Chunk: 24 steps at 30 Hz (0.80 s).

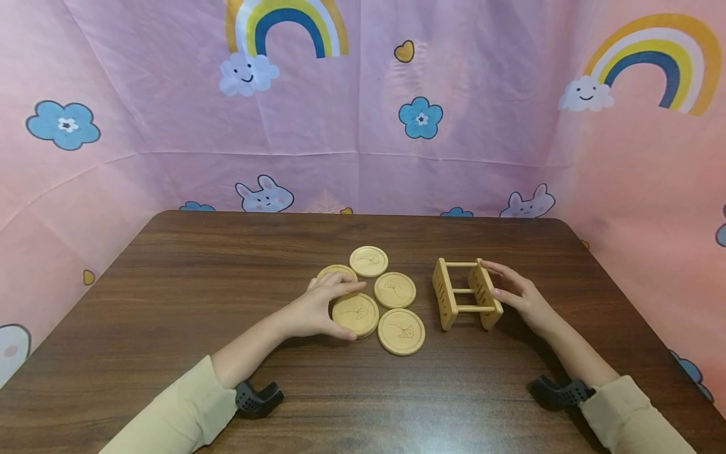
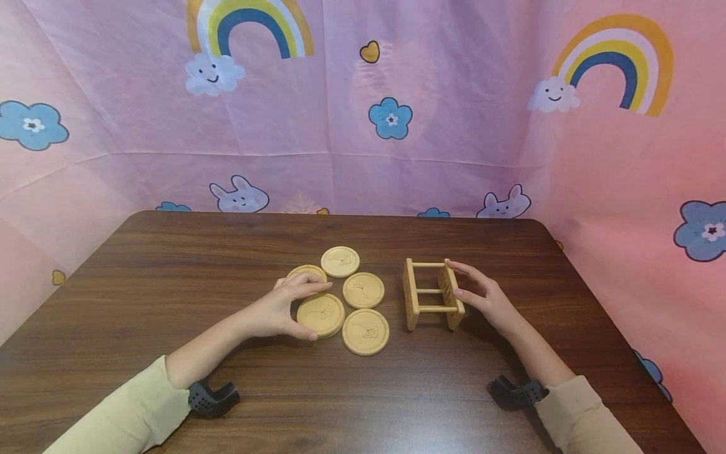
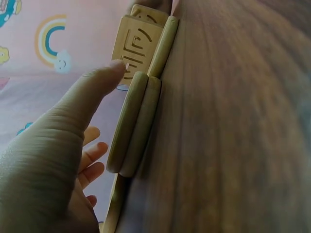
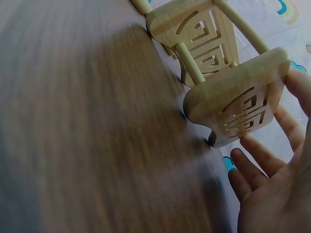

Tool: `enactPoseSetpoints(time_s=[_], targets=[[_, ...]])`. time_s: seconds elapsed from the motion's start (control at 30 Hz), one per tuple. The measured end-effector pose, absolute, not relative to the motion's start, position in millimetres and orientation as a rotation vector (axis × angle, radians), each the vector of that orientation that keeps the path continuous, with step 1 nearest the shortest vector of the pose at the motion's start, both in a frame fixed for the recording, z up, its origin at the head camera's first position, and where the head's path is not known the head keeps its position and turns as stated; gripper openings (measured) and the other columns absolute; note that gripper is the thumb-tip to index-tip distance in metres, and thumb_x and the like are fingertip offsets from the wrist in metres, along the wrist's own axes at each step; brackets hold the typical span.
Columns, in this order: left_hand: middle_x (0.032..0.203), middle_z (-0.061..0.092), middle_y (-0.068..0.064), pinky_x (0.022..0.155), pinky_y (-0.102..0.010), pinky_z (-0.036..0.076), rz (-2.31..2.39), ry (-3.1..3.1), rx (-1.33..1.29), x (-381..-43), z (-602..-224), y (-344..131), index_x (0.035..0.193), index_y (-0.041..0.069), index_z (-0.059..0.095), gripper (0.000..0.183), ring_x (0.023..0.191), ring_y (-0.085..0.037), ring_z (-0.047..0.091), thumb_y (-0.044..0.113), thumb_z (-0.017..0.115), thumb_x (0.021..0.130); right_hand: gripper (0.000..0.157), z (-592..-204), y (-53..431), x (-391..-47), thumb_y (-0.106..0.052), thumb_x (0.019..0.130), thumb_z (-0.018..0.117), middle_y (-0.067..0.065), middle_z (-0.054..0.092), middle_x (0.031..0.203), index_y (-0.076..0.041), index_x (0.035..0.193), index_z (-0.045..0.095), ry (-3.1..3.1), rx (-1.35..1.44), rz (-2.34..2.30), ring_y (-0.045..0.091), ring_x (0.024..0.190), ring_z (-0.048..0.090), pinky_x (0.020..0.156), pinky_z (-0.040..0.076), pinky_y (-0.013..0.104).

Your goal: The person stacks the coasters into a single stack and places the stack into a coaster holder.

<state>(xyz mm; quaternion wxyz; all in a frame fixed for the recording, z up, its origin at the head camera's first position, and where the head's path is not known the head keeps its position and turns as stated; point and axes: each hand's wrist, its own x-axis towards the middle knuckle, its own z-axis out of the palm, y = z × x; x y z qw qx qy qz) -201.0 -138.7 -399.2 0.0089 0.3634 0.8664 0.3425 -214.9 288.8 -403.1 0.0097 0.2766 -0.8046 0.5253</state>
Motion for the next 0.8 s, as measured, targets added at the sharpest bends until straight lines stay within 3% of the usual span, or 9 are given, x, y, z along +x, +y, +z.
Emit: enactPoseSetpoints(time_s=[0.8], targets=[[0.133,0.047,0.002,0.101,-0.050,0.022,1.059,2.663,1.273,-188,-392,-106,0.137,0.013,0.053,0.089,0.125,-0.020,0.037,0.042,0.089,0.060,0.050,-402,289,-214,0.001,0.094,0.050,0.015,0.043,0.141,-0.002,0.143,0.040,-2.510,0.863,1.645,0.013,0.119,0.047,0.089,0.041,0.021]])
